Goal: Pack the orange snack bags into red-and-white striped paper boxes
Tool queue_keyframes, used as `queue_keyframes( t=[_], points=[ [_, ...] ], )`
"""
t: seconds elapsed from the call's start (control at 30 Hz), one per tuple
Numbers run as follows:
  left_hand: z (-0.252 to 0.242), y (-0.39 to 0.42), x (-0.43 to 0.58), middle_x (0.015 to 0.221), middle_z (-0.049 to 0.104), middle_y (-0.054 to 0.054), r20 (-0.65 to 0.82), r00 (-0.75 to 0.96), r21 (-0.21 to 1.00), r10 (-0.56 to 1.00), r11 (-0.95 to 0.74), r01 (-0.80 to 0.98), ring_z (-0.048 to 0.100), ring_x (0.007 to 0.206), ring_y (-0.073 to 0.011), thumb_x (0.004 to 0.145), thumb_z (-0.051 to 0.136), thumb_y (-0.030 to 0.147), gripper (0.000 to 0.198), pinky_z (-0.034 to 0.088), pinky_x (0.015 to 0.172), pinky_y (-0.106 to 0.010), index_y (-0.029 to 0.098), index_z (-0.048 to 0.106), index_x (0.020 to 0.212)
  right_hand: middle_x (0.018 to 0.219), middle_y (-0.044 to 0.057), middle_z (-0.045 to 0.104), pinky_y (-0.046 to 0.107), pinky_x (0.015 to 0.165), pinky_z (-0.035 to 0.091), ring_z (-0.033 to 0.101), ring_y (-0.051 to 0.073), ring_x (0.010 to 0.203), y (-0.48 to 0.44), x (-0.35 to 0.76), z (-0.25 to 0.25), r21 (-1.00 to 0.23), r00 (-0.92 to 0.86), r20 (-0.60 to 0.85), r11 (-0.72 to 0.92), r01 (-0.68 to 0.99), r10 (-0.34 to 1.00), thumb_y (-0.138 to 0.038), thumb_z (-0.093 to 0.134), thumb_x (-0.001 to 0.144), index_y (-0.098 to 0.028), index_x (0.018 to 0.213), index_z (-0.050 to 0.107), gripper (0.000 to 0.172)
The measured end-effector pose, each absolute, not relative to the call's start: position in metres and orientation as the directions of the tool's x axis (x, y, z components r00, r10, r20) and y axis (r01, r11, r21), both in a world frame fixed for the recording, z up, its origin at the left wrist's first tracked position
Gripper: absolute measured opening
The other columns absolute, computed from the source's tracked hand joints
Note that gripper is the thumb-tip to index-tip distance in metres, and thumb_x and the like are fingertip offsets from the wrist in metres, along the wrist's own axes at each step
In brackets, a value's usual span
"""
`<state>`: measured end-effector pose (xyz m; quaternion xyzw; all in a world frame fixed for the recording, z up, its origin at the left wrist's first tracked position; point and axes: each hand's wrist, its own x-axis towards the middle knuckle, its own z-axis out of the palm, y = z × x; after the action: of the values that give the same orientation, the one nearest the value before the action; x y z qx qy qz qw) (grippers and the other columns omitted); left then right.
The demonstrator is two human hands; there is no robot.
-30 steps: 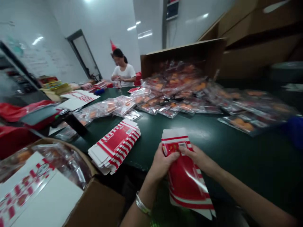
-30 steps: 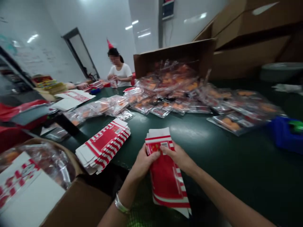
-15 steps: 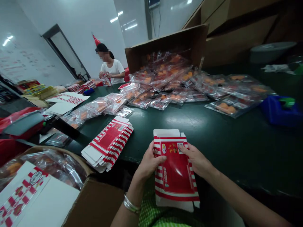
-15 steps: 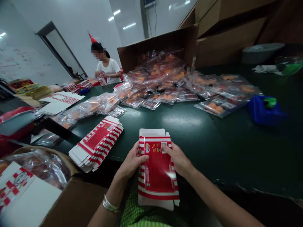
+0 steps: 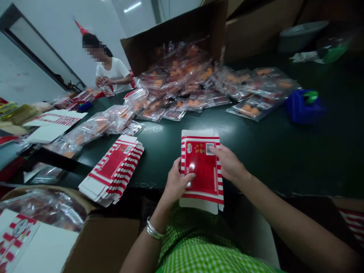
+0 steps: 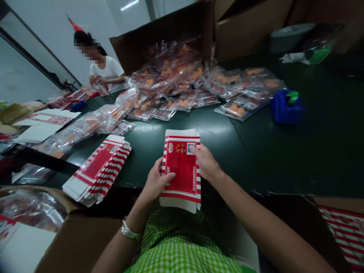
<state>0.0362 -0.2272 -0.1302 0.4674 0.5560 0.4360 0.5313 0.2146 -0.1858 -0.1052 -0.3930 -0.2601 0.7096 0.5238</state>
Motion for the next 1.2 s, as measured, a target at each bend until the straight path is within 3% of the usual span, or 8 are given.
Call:
queue_keyframes(
  t=[0.23,0.37,0.5,0.6,0.73,0.87,1.1,1.2],
  points=[
    [-0.12,-0.212,0.054,0.103,0.072,-0.01,-0.315,0.215,0.915,0.925,0.356,-0.192,0.07,0.086,-0.0252,0.066,0.079,0.026,0.056,0.057,0.078,-0.039,0.016,0.053,0.114,0.117,0.011,0.068,0.038,0.085,0.056,0.069,0.024,0.098,-0.204,0.272,-0.118,-0.77,-0.468,-0.253,-0.469,-0.432,0.847,-0.024,0.082,0.066,-0.019,0.122,0.057,0.061],
    [-0.121,-0.203,0.075,0.112,0.07,-0.013,-0.363,0.318,0.889,0.876,0.428,-0.163,0.069,0.095,-0.0286,0.072,0.076,0.032,0.054,0.057,0.08,-0.041,0.016,0.051,0.117,0.115,0.015,0.069,0.041,0.085,0.056,0.069,0.026,0.097,-0.214,0.292,-0.13,-0.736,-0.366,-0.343,-0.49,-0.468,0.865,-0.034,0.082,0.068,-0.015,0.118,0.06,0.058],
    [-0.121,-0.186,0.084,0.116,0.069,-0.011,-0.282,0.35,0.956,0.893,0.291,0.029,0.067,0.102,-0.0279,0.075,0.073,0.037,0.05,0.056,0.082,-0.036,0.017,0.057,0.117,0.114,0.015,0.069,0.041,0.083,0.057,0.07,0.027,0.094,-0.221,0.296,-0.123,-0.751,-0.232,-0.366,-0.433,-0.499,0.901,-0.033,0.08,0.071,-0.014,0.114,0.062,0.05],
    [-0.123,-0.183,0.077,0.109,0.071,-0.011,-0.274,0.409,0.946,0.87,0.321,-0.048,0.069,0.094,-0.0274,0.073,0.075,0.039,0.052,0.056,0.079,-0.036,0.016,0.058,0.117,0.116,0.016,0.068,0.042,0.085,0.056,0.069,0.029,0.098,-0.226,0.294,-0.118,-0.758,-0.239,-0.386,-0.454,-0.469,0.891,-0.036,0.078,0.073,-0.014,0.12,0.059,0.055],
    [-0.134,-0.197,0.058,0.11,0.071,-0.014,-0.318,0.531,0.845,0.786,0.489,-0.218,0.071,0.09,-0.0285,0.075,0.074,0.038,0.057,0.057,0.078,-0.04,0.017,0.053,0.123,0.123,0.016,0.065,0.049,0.086,0.055,0.067,0.033,0.102,-0.22,0.285,-0.119,-0.774,-0.259,-0.436,-0.506,-0.38,0.862,-0.039,0.078,0.073,-0.024,0.141,0.037,0.081],
    [-0.14,-0.193,0.047,0.117,0.069,-0.012,-0.269,0.417,0.912,0.868,0.368,-0.179,0.067,0.101,-0.0286,0.078,0.07,0.026,0.053,0.056,0.082,-0.039,0.019,0.053,0.127,0.125,0.011,0.064,0.051,0.078,0.058,0.069,0.034,0.097,-0.204,0.264,-0.121,-0.8,-0.113,-0.507,-0.516,-0.307,0.854,-0.037,0.077,0.073,-0.037,0.149,0.012,0.099],
    [-0.145,-0.159,0.039,0.119,0.067,-0.018,-0.336,0.424,0.79,0.841,0.497,-0.359,0.068,0.099,-0.0286,0.077,0.071,0.03,0.081,0.056,0.081,-0.039,0.014,0.028,0.145,0.138,0.011,0.054,0.047,0.067,0.06,0.07,0.034,0.092,-0.205,0.248,-0.118,-0.755,-0.023,-0.612,-0.593,-0.281,0.79,-0.049,0.077,0.071,-0.046,0.148,-0.008,0.115],
    [-0.142,-0.164,0.035,0.117,0.068,-0.017,-0.367,0.436,0.787,0.822,0.524,-0.325,0.069,0.098,-0.0288,0.077,0.072,0.036,0.079,0.055,0.08,-0.037,0.014,0.033,0.142,0.136,0.014,0.055,0.043,0.062,0.059,0.069,0.035,0.093,-0.207,0.25,-0.123,-0.704,-0.091,-0.622,-0.606,-0.371,0.778,-0.053,0.081,0.063,-0.042,0.15,-0.006,0.124]
  ],
)
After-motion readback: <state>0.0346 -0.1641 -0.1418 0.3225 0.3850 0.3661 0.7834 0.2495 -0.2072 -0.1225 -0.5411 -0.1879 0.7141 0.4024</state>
